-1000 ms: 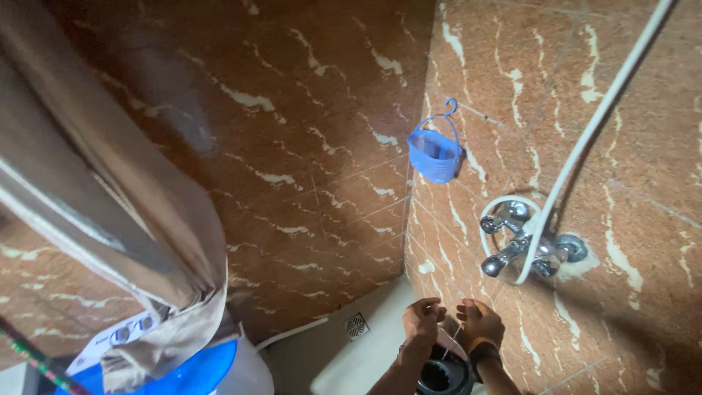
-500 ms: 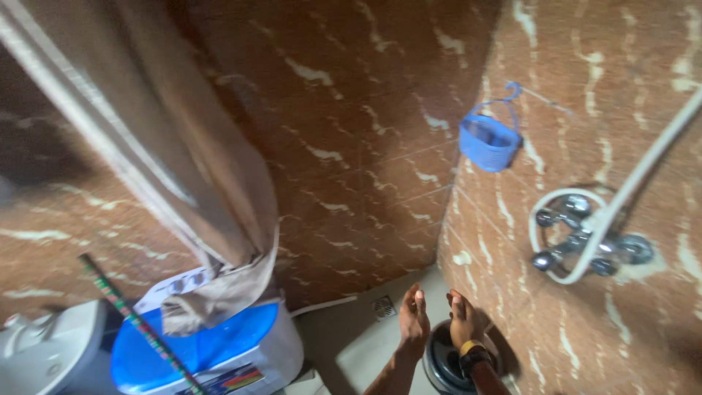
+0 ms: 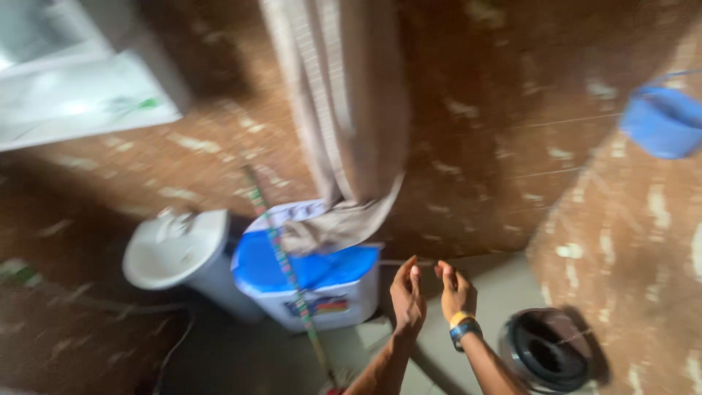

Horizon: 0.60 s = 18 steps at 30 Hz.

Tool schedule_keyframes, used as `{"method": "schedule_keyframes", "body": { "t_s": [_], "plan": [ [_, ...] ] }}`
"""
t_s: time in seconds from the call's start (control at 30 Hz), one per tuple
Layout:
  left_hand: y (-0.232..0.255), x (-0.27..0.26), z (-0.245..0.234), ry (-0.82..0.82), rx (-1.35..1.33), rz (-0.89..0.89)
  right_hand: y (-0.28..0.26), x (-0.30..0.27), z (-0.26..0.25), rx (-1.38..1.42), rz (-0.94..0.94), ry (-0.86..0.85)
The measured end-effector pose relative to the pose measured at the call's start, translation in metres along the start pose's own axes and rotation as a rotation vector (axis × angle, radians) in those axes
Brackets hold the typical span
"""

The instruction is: The person assembles a mop handle, fills a bucket with water using a shower faucet, attaches the mop head to the pole, and stores the mop in the corner.

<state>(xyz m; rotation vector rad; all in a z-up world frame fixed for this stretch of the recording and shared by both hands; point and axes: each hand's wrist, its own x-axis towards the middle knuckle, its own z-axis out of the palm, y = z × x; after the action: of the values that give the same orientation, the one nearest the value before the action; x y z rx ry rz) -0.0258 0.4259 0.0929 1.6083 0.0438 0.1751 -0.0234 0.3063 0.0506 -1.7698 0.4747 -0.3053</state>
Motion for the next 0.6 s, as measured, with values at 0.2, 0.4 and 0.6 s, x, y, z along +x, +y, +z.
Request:
{"method": "schedule_keyframes", "body": {
  "t_s": [0.2,0.4,0.6],
  "plan": [
    [0.036,0.016,-0.116,0.124,-0.024,-0.027,-0.013,-0.024,0.127,0.287,-0.096,-0.126],
    [0.071,0.018,-0.205,0.257,0.061,-0.02,-0.059,-0.058,0.209,0.349,-0.117,-0.245],
    [0.079,0.019,-0.269,0.438,0.149,-0.034,-0.122,-0.101,0.246,0.138,-0.19,-0.294]
  ]
}}
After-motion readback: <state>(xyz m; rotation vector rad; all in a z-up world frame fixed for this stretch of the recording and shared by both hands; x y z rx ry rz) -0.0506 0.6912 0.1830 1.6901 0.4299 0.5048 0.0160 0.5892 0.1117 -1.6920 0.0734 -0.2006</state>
